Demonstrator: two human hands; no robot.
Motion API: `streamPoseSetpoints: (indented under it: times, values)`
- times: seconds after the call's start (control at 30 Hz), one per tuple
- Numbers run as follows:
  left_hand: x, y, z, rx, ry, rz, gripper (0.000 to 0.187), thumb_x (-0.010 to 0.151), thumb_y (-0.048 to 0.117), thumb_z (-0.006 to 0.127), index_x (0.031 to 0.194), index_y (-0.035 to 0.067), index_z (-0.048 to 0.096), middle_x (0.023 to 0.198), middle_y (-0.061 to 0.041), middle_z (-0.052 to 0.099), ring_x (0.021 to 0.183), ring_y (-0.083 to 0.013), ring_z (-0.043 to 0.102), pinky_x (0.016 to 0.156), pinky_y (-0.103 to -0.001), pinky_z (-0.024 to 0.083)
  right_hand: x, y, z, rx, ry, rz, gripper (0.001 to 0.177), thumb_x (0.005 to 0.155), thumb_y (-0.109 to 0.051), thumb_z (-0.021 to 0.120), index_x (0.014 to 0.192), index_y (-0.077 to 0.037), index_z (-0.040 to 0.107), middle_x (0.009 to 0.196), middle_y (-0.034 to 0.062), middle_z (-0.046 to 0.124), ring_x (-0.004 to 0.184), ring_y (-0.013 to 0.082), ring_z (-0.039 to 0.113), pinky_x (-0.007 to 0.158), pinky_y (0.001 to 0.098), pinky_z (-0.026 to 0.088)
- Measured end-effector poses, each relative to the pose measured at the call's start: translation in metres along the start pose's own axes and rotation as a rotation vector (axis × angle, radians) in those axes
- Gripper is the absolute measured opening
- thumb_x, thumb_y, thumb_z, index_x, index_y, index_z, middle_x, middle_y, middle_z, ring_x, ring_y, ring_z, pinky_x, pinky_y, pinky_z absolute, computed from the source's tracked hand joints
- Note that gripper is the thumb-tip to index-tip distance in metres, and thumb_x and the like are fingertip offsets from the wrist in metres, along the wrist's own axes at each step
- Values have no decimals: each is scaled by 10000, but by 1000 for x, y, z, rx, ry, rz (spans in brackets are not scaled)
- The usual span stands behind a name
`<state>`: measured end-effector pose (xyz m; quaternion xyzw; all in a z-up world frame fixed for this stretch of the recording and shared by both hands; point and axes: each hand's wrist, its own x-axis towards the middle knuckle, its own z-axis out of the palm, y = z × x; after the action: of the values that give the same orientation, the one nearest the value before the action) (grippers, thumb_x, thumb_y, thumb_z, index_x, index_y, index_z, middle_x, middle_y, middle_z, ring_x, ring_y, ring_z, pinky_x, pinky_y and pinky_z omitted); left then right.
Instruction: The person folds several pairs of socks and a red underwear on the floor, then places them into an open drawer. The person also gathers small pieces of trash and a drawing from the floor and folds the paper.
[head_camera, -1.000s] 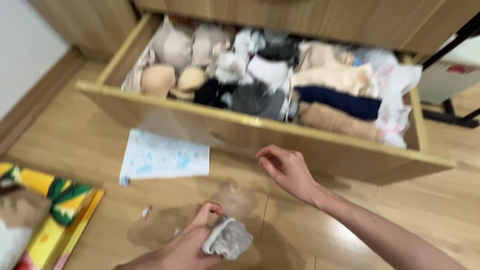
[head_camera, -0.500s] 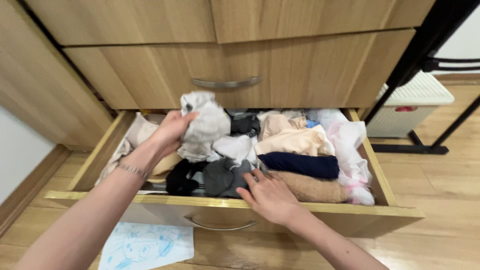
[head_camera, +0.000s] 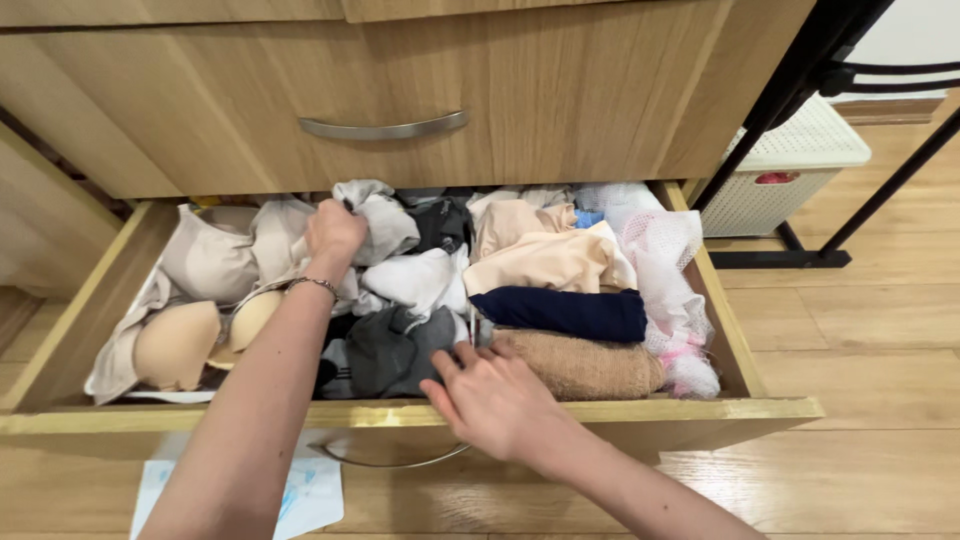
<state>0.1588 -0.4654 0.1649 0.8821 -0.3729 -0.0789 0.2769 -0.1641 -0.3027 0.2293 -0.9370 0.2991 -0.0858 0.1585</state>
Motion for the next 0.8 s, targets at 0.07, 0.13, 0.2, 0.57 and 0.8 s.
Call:
streamPoseSetpoints:
  times: [0.07, 0.13, 0.2, 0.57, 0.8]
  values:
    - [-4, 0, 4, -25, 99, 11, 308, 857, 195, 677, 1081, -10, 723, 1174, -289, 678, 1137, -462, 639, 973, -503, 509, -1, 0, 1, -15, 15, -16, 397, 1033, -339, 497, 1201, -5, 632, 958, 218, 678, 839, 400, 690, 904, 512, 489]
    - [-13, 4, 0, -56, 277, 43, 342, 845, 213, 690, 1084, -32, 670, 1175, -291, 653, 1117, -471, 630, 948, -517, 512, -3, -1, 3, -16, 67, -52, 368, 1028, -319, 518, 1152, 0, 654, 911, 203, 684, 845, 379, 691, 866, 495, 507]
    - [-29, 14, -10, -103, 537, 99, 488, 819, 269, 720, 1128, -78, 568, 1183, -282, 603, 1098, -464, 610, 921, -534, 502, -4, 1, 3, -12, 124, -97, 356, 1012, -309, 546, 1114, 9, 668, 885, 202, 682, 852, 382, 682, 835, 498, 507]
    - [-86, 9, -15, 314, -230, 494, 736, 972, 532, 482, 1602, 214, 277, 1677, -179, 121, 1454, -571, 133, 1161, -628, 213, -2, 4, 6, 28, 140, -122, 338, 1010, -289, 552, 1072, 18, 677, 899, 212, 663, 886, 390, 646, 821, 509, 497]
    - [-7, -2, 4, 437, -546, 439, 685, 990, 621, 298, 1617, 354, 226, 1729, -1, -25, 1583, -354, 34, 1278, -489, 114, -2, 8, 9, 59, 141, -142, 331, 1021, -289, 547, 1057, 17, 668, 929, 216, 655, 904, 392, 644, 832, 498, 502]
